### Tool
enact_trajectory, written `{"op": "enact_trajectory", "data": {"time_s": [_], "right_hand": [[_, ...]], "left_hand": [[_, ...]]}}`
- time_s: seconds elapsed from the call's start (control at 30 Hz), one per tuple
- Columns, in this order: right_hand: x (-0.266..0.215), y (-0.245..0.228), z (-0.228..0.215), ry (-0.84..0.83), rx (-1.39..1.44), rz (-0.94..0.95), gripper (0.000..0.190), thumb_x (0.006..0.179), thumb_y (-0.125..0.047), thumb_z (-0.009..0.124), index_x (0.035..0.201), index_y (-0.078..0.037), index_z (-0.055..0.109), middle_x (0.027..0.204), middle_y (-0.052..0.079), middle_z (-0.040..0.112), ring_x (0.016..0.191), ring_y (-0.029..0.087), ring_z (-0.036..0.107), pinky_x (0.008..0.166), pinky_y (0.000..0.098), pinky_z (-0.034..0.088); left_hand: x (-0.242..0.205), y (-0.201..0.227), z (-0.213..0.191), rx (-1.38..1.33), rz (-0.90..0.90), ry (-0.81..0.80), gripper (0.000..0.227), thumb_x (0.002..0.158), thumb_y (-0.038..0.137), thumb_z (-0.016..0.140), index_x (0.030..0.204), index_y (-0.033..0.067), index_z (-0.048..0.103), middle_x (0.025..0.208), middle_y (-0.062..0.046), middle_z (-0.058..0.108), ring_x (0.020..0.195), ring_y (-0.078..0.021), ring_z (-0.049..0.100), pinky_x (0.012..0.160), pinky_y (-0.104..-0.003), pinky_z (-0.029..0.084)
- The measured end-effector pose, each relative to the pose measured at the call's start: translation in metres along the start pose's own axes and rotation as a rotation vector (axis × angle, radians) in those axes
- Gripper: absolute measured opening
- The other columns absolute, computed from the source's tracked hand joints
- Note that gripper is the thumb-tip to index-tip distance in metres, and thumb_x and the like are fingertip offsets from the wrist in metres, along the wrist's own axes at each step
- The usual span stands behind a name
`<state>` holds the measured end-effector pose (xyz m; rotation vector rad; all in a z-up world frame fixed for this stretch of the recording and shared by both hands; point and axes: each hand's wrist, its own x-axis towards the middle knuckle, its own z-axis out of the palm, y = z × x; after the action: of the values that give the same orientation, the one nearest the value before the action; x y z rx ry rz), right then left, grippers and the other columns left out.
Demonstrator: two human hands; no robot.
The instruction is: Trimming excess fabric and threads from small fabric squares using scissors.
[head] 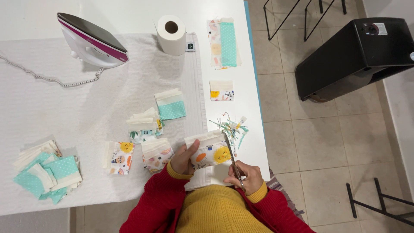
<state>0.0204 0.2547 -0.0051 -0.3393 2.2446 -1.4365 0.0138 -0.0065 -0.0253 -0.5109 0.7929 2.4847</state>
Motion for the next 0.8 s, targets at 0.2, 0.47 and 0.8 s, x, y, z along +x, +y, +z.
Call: {"op": "enact_trajectory", "data": {"time_s": [0.2, 0.47, 0.8], "right_hand": [[-0.003, 0.016, 0.006, 0.051, -0.03, -0.058, 0.032, 0.076, -0.028, 0.089, 0.077, -0.006, 0.066, 0.052, 0.0, 0.061, 0.044, 0.006, 0.053, 0.043, 0.0244, 0.041], [-0.002, 0.009, 0.007, 0.05, 0.002, 0.087, 0.032, 0.077, -0.028, 0.087, 0.075, -0.005, 0.065, 0.049, 0.001, 0.062, 0.04, 0.008, 0.054, 0.04, 0.0263, 0.042], [0.032, -0.002, 0.008, 0.174, 0.55, 0.048, 0.037, 0.085, -0.008, 0.075, 0.117, 0.001, 0.06, 0.09, 0.005, 0.073, 0.082, 0.011, 0.071, 0.077, 0.0256, 0.059]], "left_hand": [[0.004, -0.001, -0.002, 0.017, 0.007, -0.04, 0.053, 0.103, 0.035, 0.056, 0.133, -0.0084, 0.054, 0.121, -0.02, 0.07, 0.107, -0.0255, 0.071, 0.091, -0.037, 0.059], [0.005, 0.004, 0.004, 0.049, 0.006, -0.048, 0.055, 0.102, 0.036, 0.054, 0.135, -0.0083, 0.054, 0.123, -0.019, 0.07, 0.109, -0.0239, 0.07, 0.093, -0.037, 0.057], [0.014, -0.016, 0.005, -0.038, 0.118, -0.091, 0.05, 0.102, 0.026, 0.057, 0.136, -0.0105, 0.051, 0.125, -0.021, 0.068, 0.11, -0.0273, 0.07, 0.096, -0.039, 0.056]]}}
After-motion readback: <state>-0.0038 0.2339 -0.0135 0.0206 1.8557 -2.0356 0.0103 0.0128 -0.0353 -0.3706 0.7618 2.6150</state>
